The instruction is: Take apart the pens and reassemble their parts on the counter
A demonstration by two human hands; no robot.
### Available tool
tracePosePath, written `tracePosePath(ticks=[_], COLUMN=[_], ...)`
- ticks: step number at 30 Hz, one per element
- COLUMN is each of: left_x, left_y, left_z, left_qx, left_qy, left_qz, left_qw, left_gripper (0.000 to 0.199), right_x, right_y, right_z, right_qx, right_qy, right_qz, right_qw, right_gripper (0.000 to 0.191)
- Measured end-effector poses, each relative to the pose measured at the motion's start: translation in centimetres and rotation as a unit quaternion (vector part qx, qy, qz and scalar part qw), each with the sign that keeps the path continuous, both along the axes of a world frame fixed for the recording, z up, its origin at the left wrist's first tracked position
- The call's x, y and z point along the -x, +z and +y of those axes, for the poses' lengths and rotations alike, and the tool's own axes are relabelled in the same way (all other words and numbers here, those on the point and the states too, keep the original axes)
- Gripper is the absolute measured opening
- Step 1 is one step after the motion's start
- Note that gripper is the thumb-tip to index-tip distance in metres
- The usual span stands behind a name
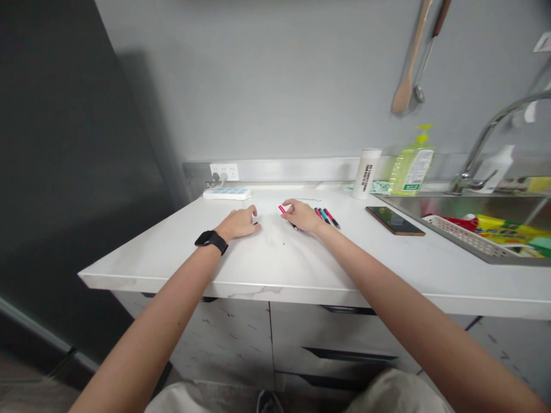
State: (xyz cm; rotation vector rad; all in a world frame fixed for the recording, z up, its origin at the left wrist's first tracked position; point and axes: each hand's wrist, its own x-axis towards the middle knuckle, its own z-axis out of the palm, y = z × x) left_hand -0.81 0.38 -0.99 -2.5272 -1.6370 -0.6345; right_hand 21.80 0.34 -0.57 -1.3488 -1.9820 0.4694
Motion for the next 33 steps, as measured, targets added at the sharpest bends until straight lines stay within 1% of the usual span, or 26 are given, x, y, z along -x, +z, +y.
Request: tracePosePath(ticks=[3,5,7,9,11,13,15,16,19,22,25,28,31,33], left_x=[0.2,0.1,-0.1,-0.3,-0.5,-0.7,-0.8,-0.8,-0.6,-0.2,0.1,0.2,0.3,0.3], left_y=[-0.2,-0.3,-0.2,-0.2,-0.1,0.0,0.0,0.0,0.0,0.0,0.0,0.1,0.2,0.2], left_z=[0.3,0.3,0.3,0.2,0.2,0.2,0.2,0.1,0.0,-0.1,-0.1,-0.1,-0.1,-0.1], left_qx=[0.018,0.026,0.035,0.059,0.109,0.171,0.219,0.235,0.256,0.257,0.261,0.271,0.276,0.278], left_qy=[-0.017,-0.023,-0.031,-0.047,-0.071,-0.095,-0.102,-0.101,-0.111,-0.133,-0.151,-0.173,-0.189,-0.197], left_qz=[0.0,-0.021,-0.062,-0.126,-0.2,-0.265,-0.305,-0.318,-0.345,-0.358,-0.358,-0.352,-0.358,-0.375], left_qw=[1.0,0.999,0.997,0.989,0.971,0.944,0.921,0.913,0.896,0.888,0.884,0.879,0.872,0.862], left_gripper=[0.021,0.022,0.023,0.021,0.021,0.024,0.029,0.03,0.027,0.023,0.021,0.019,0.017,0.016], right_x=[0.1,0.4,0.6,0.7,0.7,0.7,0.8,0.9,1.3,1.8,2.0,2.1,2.2,2.2], right_y=[-0.2,-0.3,-0.4,-0.5,-0.6,-0.7,-0.5,-0.4,0.0,0.0,-0.3,-0.5,-0.3,0.0], right_z=[-0.1,-0.4,-0.6,-0.6,-0.6,-0.7,-1.0,-1.2,-2.0,-2.2,-2.2,-2.3,-2.6,-2.8], right_qx=[-0.008,-0.007,-0.013,-0.016,-0.028,-0.055,-0.075,-0.071,-0.028,-0.014,-0.027,-0.047,-0.078,-0.091], right_qy=[0.01,0.019,0.029,0.039,0.043,0.043,0.045,0.052,0.068,0.056,0.04,0.043,0.055,0.05], right_qz=[-0.075,-0.112,-0.136,-0.157,-0.176,-0.189,-0.195,-0.199,-0.204,-0.194,-0.192,-0.201,-0.214,-0.223], right_qw=[0.997,0.994,0.99,0.987,0.983,0.98,0.977,0.976,0.976,0.979,0.98,0.978,0.972,0.969], right_gripper=[0.021,0.018,0.02,0.023,0.024,0.022,0.02,0.02,0.019,0.013,0.013,0.015,0.017,0.016])
